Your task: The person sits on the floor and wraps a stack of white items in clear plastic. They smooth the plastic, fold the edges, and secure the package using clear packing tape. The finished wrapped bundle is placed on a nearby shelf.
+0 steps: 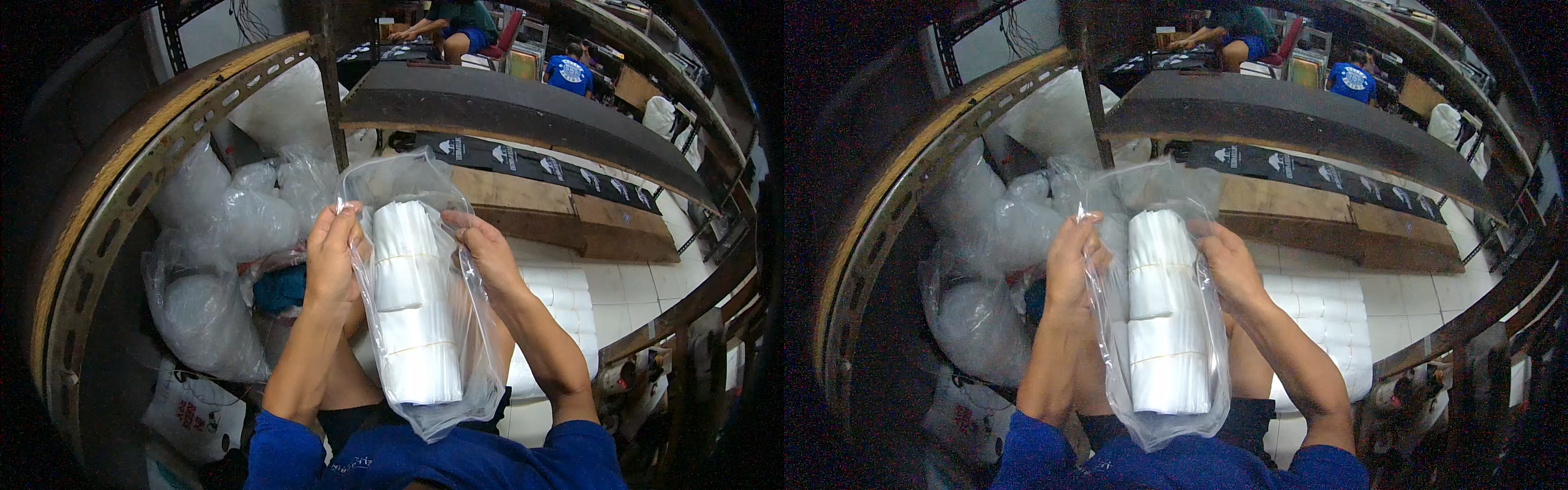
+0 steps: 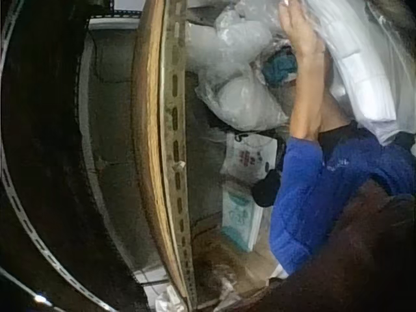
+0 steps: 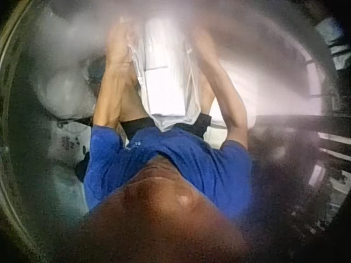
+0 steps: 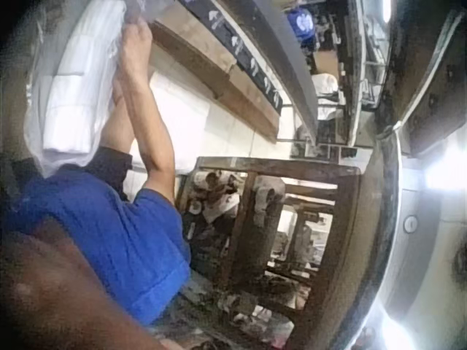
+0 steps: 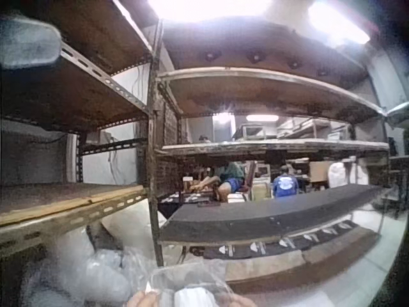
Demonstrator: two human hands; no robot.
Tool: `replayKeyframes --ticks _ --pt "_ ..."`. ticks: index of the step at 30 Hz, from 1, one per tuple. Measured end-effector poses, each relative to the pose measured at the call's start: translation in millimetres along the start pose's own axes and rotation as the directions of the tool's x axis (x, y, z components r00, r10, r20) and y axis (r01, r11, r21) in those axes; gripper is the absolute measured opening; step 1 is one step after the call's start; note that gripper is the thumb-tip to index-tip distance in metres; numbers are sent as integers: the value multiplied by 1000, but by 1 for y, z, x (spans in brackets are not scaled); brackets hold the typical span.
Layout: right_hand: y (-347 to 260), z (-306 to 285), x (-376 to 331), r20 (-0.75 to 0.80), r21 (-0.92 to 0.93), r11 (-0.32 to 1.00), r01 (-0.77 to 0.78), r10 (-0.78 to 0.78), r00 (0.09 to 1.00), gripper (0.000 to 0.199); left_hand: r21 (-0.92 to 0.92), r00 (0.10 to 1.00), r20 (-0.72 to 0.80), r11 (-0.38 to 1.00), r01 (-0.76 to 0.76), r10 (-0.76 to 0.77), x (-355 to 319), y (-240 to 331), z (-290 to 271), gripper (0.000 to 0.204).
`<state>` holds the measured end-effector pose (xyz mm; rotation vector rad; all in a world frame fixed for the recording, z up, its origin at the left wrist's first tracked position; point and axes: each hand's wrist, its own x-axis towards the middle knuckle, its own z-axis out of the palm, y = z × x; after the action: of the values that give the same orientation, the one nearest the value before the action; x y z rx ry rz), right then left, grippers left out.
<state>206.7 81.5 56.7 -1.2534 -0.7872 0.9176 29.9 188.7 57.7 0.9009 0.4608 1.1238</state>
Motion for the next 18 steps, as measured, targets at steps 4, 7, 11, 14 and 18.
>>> replayKeyframes --ticks 4,7,11,14,18 --pt "-16 -3 -8 -7 41 998 50 -50 999 39 20 1000 13 1000 -21 20 5 14 10 11" --pt "-18 -5 -7 -2 60 995 77 -77 997 38 -12 995 93 1000 -22 23 6 19 11 11" --pt "23 -14 11 50 99 995 32 -37 998 36 123 993 -35 986 113 -110 11 -20 -7 12" --pt "55 -30 30 50 161 984 -77 70 996 34 18 990 -80 993 117 -115 12 -41 -31 8" --pt "52 -28 38 117 51 998 28 -34 993 35 18 987 -101 992 124 -122 13 -42 -21 8"
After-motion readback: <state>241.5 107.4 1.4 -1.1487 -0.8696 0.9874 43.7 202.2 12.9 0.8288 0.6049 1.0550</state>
